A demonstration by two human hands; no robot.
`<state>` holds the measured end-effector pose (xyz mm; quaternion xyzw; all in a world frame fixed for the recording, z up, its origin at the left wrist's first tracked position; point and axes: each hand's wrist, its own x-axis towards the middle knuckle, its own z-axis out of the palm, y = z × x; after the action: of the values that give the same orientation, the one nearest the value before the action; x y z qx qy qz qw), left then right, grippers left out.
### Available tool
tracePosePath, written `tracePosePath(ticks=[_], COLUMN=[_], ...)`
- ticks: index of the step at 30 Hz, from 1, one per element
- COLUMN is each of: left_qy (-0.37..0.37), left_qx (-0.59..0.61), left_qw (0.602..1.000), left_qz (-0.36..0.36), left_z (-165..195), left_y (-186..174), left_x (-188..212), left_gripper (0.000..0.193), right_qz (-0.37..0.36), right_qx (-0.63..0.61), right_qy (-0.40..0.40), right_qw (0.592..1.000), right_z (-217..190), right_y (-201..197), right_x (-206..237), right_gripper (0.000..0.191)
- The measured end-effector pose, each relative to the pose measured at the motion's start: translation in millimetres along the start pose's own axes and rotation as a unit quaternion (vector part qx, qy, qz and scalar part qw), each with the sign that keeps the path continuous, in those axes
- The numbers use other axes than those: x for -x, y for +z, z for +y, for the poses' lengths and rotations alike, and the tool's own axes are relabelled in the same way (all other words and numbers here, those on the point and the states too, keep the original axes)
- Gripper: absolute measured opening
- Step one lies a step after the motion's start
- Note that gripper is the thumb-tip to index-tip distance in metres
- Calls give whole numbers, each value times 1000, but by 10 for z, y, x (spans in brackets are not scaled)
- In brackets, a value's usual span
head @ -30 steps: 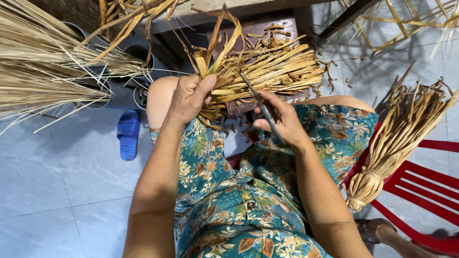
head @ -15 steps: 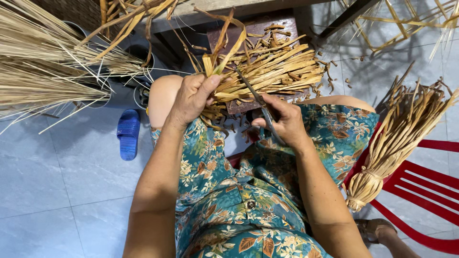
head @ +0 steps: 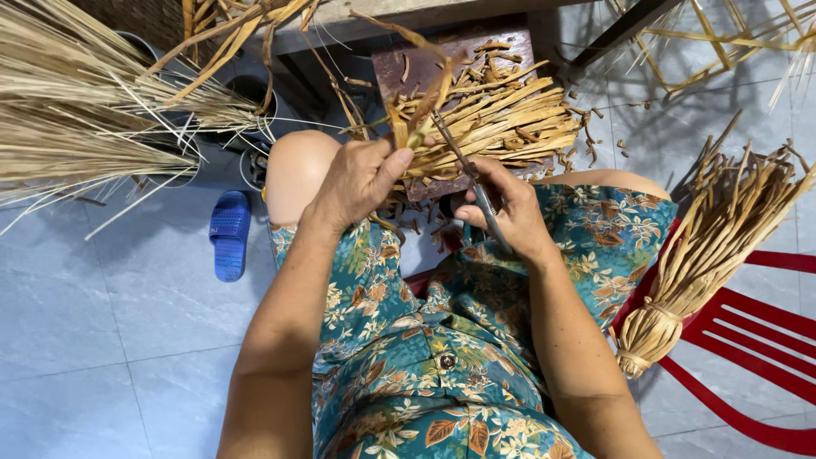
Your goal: The person sits on a red plastic chair and trims dried palm leaf strips with scissors, cutting off ends and uneven edges over a small wooden board on their lap. They gather and reposition the leaf bundles by hand and set trimmed pieces aside while cut scraps accumulate on the board and floor.
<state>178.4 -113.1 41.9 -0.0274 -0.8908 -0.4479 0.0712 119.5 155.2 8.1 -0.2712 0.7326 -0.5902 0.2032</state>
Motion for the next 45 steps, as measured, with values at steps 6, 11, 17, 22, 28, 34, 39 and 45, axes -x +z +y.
tracePosePath(ticks=[6,11,17,22,28,34,39,45], left_qy=[50,28,-80,-107,-133,-134,-166,-179], left_qx=[-28,-18,98,386,467,465,522,533], left_qw=[998,998,992,915,870,873,837,825], left_qz=[-41,-47,-24,50,87,58,5,-59], left_z=[18,24,-135,-200,-104,-128,-220,-294], left_y=[56,84,108,24,-129,-175,-121,-90], left_x=[-40,-50,-26,-18,3,54,101,140], left_gripper=[41,45,42,37,35,33,25,19], right_qz=[0,21,132,180,133,5,-38,7], right_qx=[42,8,-124,-252,-262,-243,-259,-310], right_qy=[-24,-55,69,-23,11,114,120,84], right_qw=[999,998,981,951,956,963,958,947], right_z=[-32,139,190,79,125,235,258,282], right_y=[-33,12,-19,-79,80,106,69,73], right_x=[-5,22,48,28,73,78,52,71], right_gripper=[69,66,55,48,46,51,51,45])
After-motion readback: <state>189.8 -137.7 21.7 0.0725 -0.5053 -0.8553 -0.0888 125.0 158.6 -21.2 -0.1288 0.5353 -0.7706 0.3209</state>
